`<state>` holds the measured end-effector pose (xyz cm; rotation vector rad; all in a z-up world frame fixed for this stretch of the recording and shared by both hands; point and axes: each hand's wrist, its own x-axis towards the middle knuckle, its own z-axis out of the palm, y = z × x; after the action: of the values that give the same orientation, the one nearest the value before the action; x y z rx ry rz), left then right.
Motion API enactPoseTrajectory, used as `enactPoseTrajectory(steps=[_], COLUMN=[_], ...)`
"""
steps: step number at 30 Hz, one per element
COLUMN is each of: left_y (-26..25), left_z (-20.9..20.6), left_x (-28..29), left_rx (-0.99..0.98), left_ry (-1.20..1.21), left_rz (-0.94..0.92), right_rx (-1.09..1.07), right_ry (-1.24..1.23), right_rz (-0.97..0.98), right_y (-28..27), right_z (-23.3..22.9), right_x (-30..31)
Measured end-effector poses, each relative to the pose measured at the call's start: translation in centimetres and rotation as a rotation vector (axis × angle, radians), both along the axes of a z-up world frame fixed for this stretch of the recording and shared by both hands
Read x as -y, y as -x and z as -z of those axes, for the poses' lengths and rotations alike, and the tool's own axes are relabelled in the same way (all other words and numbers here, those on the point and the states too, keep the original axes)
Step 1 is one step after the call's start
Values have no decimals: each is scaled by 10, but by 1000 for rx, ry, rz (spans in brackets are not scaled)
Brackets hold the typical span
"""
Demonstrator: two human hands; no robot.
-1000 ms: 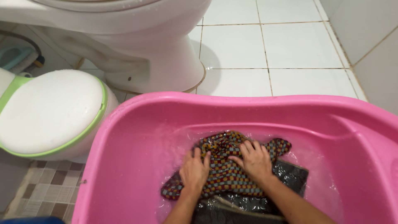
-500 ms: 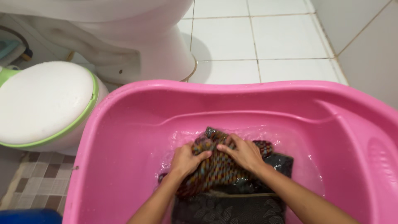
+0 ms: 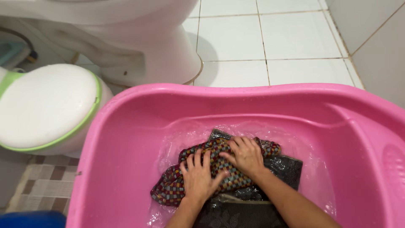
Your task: The person washes two cloths by hand in a pink plastic basin placed on the bathroom floor. They submerge, scrub, and wring out a patterned cloth and a dark striped cloth, using a blue bucket and scoop to transfer water between containers.
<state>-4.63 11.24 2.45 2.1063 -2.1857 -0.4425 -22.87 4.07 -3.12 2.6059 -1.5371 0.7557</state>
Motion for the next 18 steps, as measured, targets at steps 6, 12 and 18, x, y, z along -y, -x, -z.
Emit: enactPoseTrajectory(steps=[6, 12, 18], left_y=[-24, -36, -9], left_z=[66, 43, 27], left_x=[66, 128, 92], left_rx=[-58, -146, -52], left_ry=[122, 63, 142], left_rz=[18, -116, -205], right_rx=[101, 55, -50], right_ry=[-122, -289, 57], right_rz=[7, 206, 43], right_y=[-11, -23, 15], right_z=[0, -12, 6], right_x=[51, 75, -4])
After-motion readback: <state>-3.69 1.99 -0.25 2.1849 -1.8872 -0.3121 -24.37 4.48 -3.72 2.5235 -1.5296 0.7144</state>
